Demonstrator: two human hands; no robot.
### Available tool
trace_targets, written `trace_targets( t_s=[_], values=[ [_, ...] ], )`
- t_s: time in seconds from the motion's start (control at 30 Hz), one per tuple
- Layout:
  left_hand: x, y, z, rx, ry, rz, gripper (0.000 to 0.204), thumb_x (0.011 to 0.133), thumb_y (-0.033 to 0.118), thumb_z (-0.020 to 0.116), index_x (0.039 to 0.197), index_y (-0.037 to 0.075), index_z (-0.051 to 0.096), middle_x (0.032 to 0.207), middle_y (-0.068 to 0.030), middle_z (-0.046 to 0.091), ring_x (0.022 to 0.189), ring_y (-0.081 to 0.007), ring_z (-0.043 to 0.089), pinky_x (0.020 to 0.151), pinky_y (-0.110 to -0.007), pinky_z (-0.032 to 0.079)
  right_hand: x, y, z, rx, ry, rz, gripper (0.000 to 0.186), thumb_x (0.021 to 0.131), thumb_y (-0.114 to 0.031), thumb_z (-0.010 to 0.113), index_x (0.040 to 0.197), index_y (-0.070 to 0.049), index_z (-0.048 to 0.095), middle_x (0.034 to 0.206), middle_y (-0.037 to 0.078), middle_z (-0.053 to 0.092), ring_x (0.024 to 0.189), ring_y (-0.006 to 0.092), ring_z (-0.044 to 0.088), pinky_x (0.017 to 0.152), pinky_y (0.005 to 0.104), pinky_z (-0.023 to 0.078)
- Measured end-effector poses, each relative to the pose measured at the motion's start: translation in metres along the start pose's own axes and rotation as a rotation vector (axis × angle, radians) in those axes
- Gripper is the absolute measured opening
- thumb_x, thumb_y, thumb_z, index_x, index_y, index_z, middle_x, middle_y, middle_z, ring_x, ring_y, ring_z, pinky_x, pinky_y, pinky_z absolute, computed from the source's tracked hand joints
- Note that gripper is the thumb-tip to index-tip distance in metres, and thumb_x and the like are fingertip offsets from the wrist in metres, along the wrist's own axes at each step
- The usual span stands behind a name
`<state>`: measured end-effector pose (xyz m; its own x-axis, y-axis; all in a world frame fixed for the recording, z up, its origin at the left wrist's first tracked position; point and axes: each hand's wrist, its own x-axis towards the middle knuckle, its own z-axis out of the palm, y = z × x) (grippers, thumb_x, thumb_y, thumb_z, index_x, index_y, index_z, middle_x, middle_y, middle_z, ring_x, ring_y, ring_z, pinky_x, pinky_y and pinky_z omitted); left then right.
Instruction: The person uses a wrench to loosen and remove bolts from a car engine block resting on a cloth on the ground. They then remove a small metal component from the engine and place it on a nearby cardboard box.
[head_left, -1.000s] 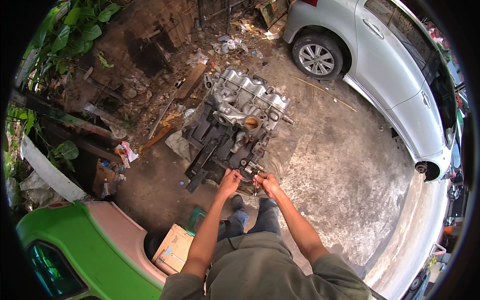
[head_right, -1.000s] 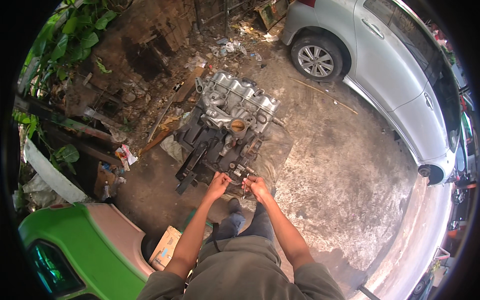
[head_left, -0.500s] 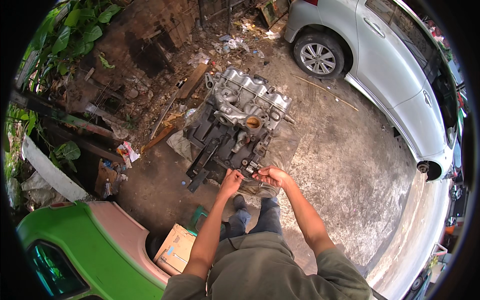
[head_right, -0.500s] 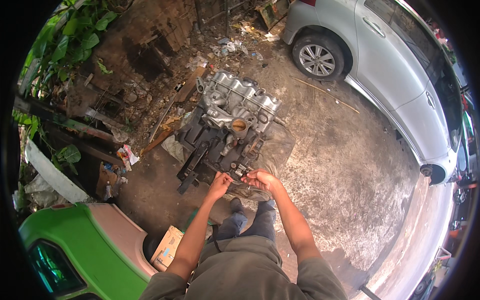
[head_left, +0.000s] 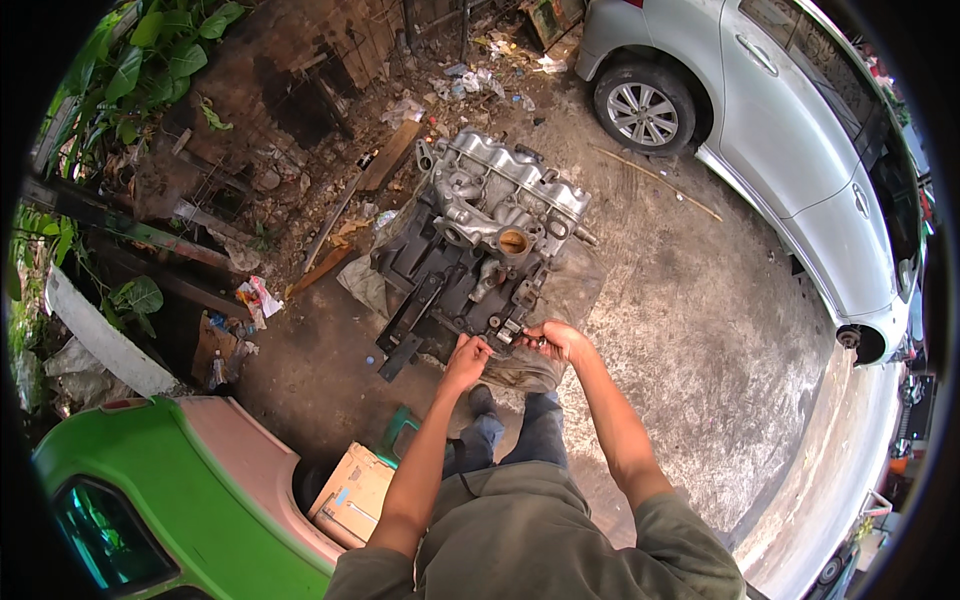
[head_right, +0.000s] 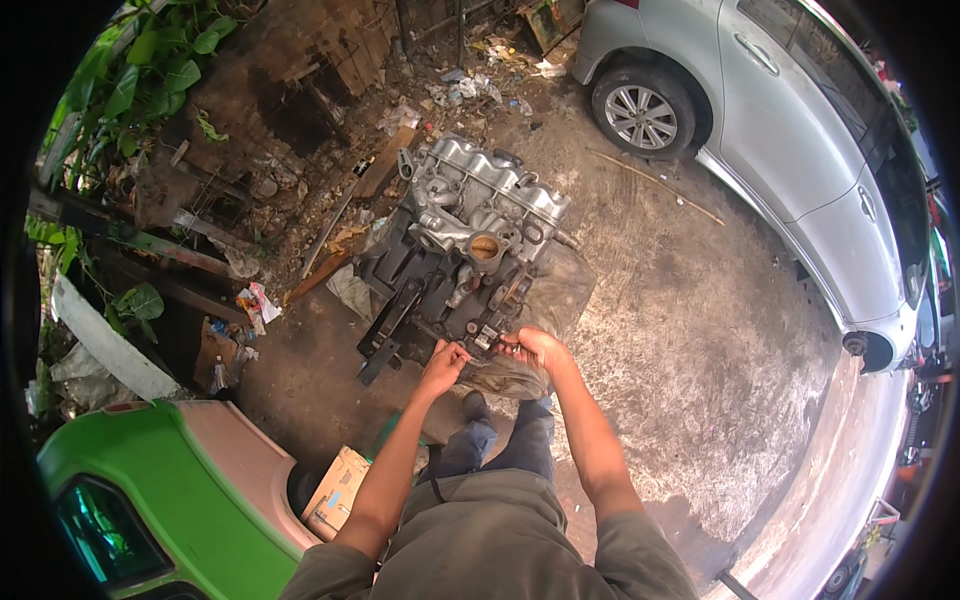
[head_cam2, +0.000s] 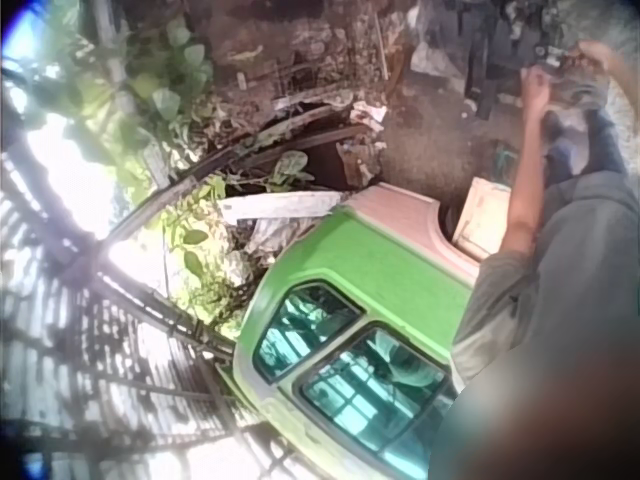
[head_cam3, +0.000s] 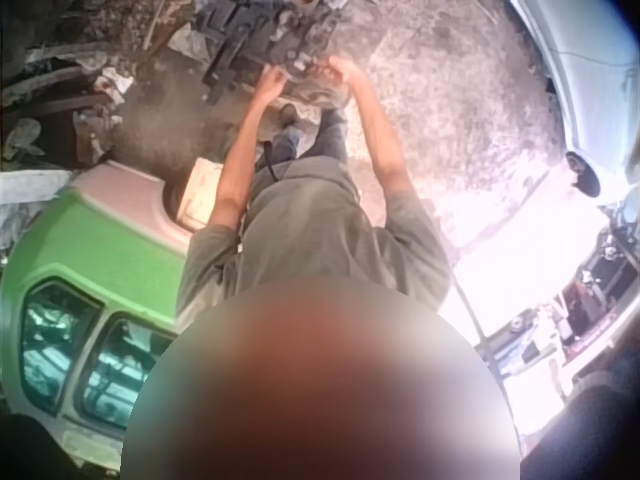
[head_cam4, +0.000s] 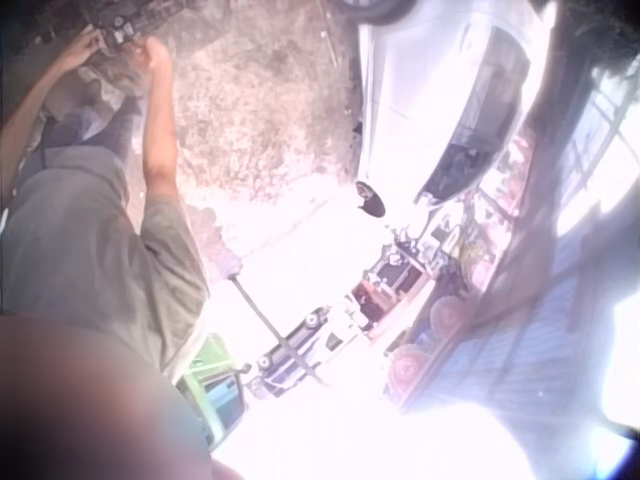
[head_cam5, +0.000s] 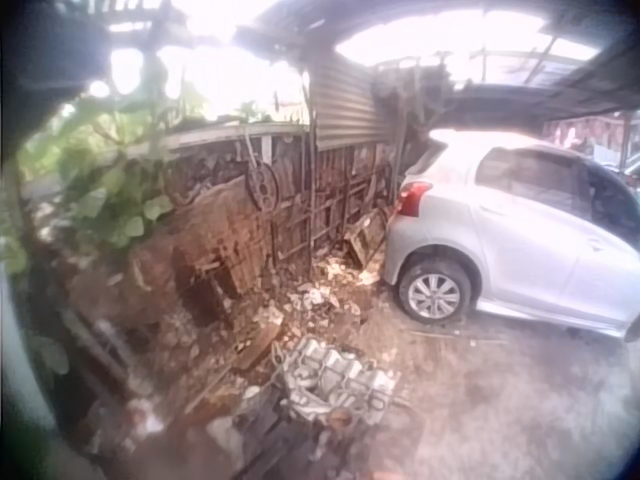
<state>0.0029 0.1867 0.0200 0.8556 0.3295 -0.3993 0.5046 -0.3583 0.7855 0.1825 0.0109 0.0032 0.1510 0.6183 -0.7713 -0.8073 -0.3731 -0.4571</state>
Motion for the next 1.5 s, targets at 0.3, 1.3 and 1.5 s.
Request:
trace_targets(
  t_s=[0.3,1.3,1.5],
  values=[
    [0.001,-0.003,0.002,0.014,0.022,0.03,0.008,0.095,0.012,0.06,0.097,0.006,0.064,0.098,-0.009,0.048,0.084,-0.0245,0.057,0.081,-0.039,0.048,-0.004,0.019,0.014,0.055,0.082,-0.054,0.014,0.099,-0.013,0.061,0.103,0.0,0.061,0.09,0.01,0.07,0.065,0.0107,0.06,0.056,0.0269,0.052],
    [0.001,-0.001,0.003,0.026,-0.01,-0.02,0.009,0.099,0.015,0.057,0.1,0.007,0.06,0.103,-0.0096,0.045,0.087,-0.0261,0.056,0.083,-0.042,0.047,-0.018,0.067,0.029,0.039,0.372,-0.282,0.03,0.106,-0.018,0.045,0.113,0.0,0.069,0.074,-0.002,0.057,0.053,0.0054,0.04,0.045,0.0223,0.033],
    [0.001,-0.003,0.005,0.02,0.002,-0.006,0.009,0.098,0.015,0.057,0.099,0.007,0.06,0.103,-0.0096,0.045,0.086,-0.0262,0.057,0.083,-0.042,0.047,-0.012,0.049,0.03,0.177,0.182,-0.122,0.033,0.107,-0.015,0.039,0.118,0.003,0.064,0.075,-0.002,0.053,0.049,0.0046,0.035,0.042,0.021,0.028]
  ],
)
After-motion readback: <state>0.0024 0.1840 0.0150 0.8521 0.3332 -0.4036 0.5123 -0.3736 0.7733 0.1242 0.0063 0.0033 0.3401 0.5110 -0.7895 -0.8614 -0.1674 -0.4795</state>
